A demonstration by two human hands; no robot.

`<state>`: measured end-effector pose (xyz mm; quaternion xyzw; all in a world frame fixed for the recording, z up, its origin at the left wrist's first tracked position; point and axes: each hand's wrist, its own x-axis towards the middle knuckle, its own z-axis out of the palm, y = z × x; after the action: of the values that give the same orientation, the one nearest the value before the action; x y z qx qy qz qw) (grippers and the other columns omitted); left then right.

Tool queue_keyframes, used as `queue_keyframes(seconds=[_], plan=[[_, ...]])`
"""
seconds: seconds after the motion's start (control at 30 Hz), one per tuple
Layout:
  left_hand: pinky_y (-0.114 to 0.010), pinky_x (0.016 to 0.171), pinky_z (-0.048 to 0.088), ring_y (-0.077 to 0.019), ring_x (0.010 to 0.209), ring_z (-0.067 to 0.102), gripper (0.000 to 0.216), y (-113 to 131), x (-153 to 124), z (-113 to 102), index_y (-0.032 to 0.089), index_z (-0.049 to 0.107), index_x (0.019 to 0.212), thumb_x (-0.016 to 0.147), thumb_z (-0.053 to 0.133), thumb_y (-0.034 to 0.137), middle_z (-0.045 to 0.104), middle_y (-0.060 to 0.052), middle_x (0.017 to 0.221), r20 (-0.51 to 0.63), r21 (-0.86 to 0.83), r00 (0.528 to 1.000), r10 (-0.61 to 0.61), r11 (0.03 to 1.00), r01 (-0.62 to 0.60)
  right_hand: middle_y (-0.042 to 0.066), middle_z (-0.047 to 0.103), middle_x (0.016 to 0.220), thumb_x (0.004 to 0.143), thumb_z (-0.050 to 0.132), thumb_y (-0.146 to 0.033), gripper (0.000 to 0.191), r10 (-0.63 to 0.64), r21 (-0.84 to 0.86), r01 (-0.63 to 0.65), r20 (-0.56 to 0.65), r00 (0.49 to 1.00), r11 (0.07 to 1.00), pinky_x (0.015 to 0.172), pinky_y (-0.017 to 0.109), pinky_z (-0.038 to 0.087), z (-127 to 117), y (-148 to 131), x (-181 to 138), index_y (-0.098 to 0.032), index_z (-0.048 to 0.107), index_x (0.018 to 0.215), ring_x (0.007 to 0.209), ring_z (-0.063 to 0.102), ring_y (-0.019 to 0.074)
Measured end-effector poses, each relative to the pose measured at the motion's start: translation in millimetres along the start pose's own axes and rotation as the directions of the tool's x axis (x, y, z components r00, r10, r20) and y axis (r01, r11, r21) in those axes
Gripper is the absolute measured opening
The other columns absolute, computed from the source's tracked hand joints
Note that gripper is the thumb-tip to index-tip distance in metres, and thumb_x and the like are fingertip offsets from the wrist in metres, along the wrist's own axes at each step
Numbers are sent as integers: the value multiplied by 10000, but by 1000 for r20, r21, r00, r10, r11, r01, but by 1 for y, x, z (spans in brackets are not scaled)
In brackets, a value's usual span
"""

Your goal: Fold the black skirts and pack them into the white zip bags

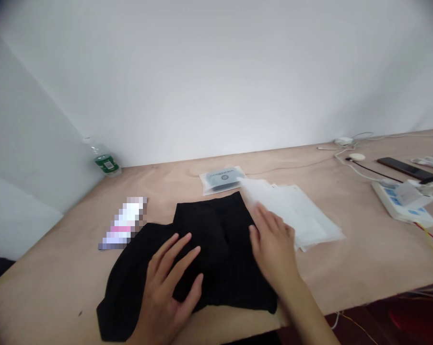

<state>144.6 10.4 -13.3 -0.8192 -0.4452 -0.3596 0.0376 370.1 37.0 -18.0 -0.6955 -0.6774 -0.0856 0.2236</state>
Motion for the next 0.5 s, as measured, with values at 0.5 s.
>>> queue_keyframes(seconds=[0.5], plan=[[-329,969,399,-171,1217,442,418,-30,-6,-12,212,503,1228,850,389,73,534,-4,1285,-243,187,937,-249,936,298,129,585,1048,851,421,-437,420,156,449,-171,70,985,877,788,438,452,6,-57,-4,-160,495,1158,962,555,272]])
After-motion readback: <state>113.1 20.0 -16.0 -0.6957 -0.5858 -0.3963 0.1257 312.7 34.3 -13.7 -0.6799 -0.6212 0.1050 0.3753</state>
